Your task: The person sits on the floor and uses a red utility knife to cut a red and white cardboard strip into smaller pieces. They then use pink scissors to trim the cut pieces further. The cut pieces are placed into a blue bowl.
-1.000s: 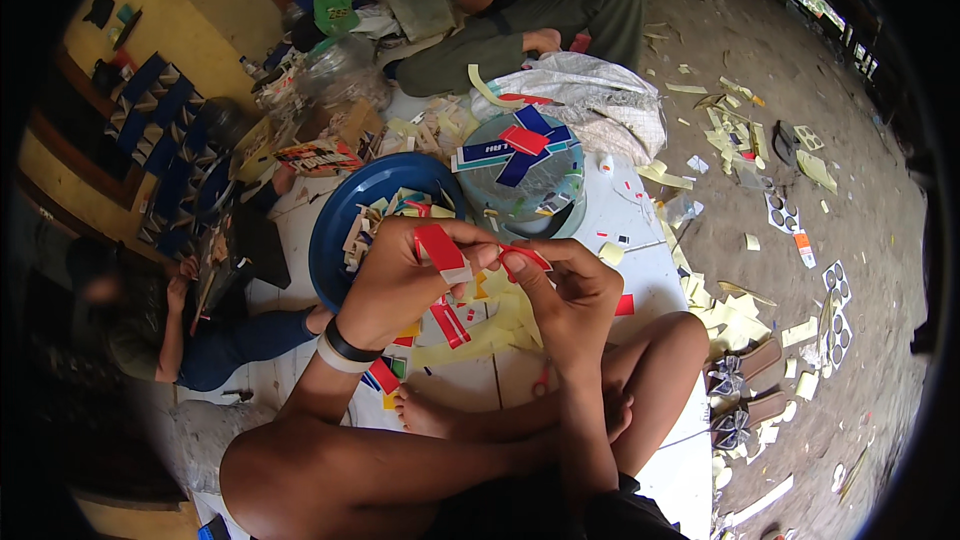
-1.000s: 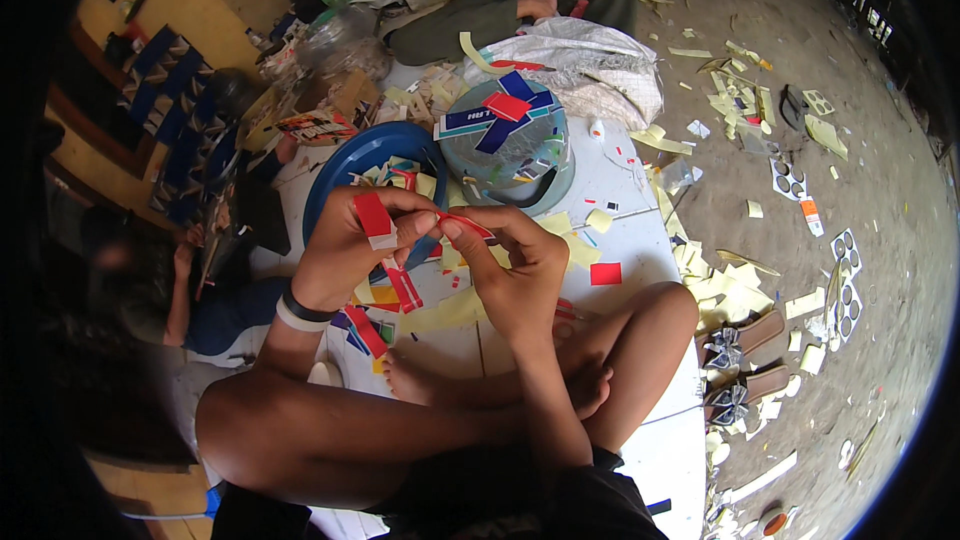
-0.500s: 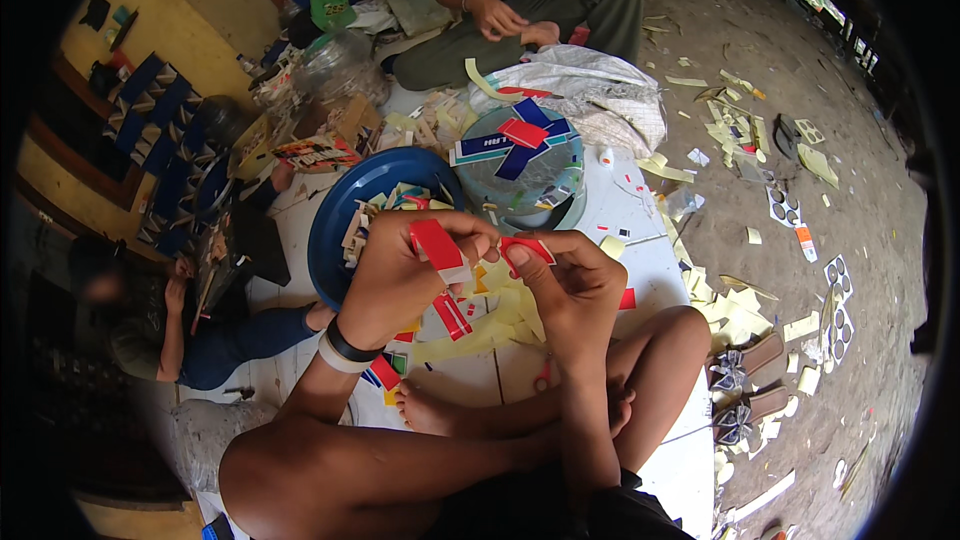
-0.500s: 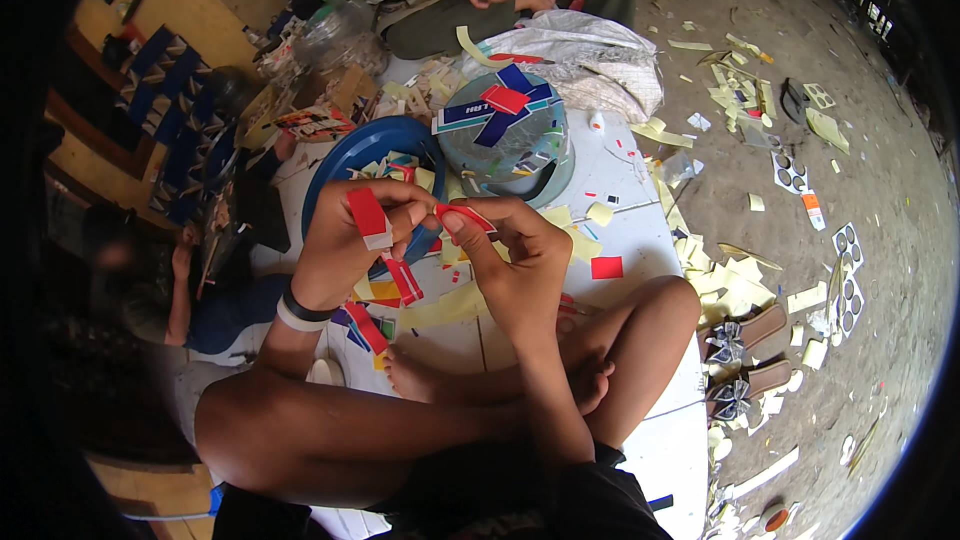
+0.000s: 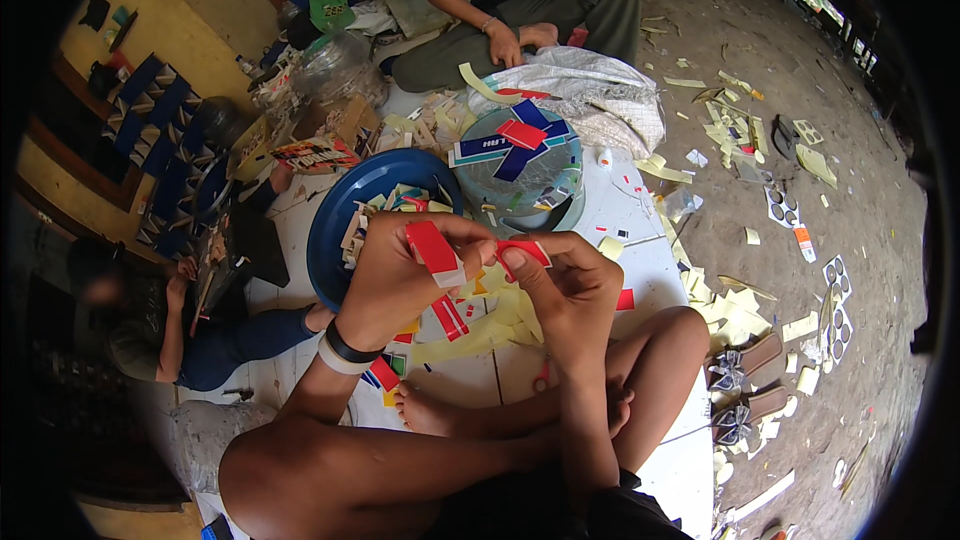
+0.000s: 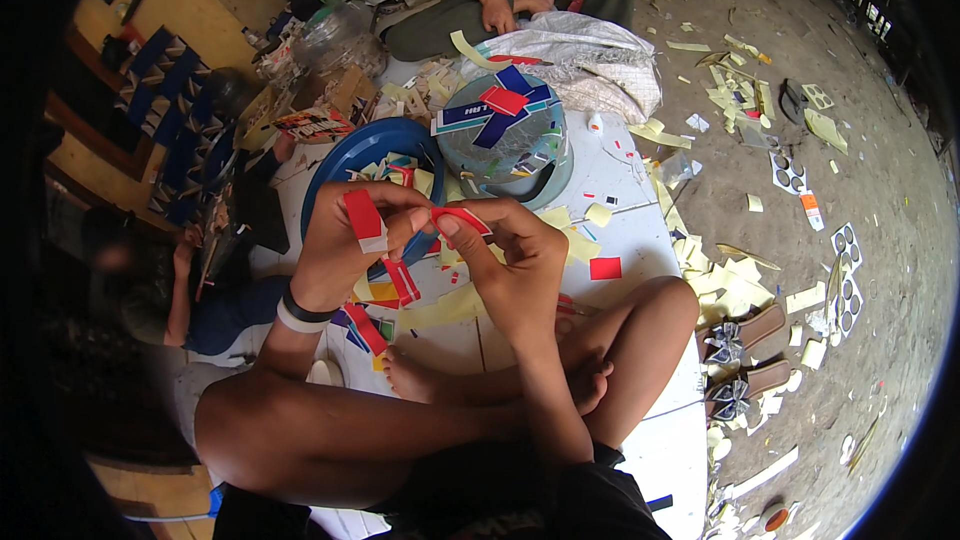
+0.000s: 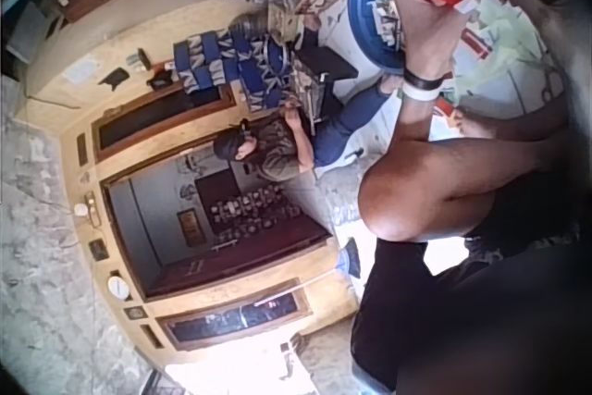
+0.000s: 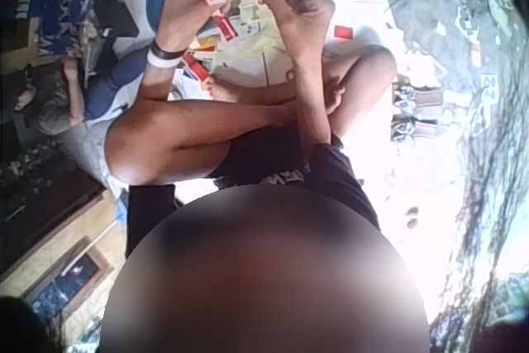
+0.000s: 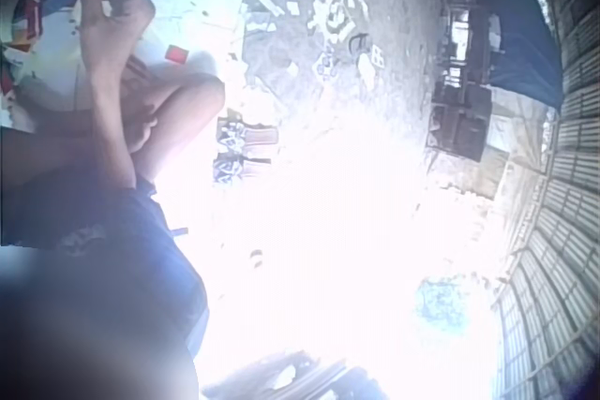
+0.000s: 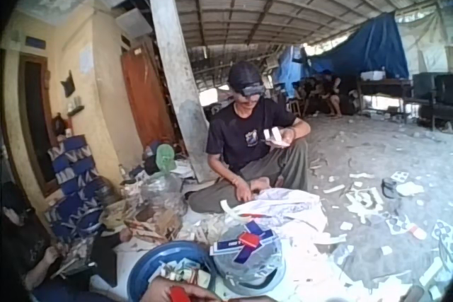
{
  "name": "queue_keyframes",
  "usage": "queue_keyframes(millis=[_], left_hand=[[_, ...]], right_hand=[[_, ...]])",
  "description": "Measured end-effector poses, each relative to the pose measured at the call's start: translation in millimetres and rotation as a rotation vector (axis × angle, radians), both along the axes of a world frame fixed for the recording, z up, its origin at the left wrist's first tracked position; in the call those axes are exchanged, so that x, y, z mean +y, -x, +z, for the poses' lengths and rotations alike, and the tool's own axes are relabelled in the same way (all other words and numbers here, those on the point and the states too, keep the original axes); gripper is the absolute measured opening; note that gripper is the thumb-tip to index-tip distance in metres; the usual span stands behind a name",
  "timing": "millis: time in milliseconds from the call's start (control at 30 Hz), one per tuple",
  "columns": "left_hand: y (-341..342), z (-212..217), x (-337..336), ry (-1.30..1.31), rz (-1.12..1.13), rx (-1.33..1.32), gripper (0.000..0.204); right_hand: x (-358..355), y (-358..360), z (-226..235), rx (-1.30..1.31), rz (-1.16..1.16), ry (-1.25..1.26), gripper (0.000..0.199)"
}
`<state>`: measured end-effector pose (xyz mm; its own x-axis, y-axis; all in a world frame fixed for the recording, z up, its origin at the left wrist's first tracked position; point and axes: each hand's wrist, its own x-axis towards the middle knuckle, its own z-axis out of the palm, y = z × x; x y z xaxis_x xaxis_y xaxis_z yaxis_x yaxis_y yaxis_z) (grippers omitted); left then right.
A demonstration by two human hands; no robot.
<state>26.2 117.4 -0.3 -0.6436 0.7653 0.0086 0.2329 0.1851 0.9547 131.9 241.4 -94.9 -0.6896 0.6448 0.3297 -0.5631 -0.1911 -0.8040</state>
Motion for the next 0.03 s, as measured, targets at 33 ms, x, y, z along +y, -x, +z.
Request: queue_keyframes(millis=[33], left_hand=[[0.0,0.3,-0.3,0.004,-0.005,-0.004,0.013]], right_hand=[[0.9,0.2,-0.2,0.01,0.004,-0.005,0.014]])
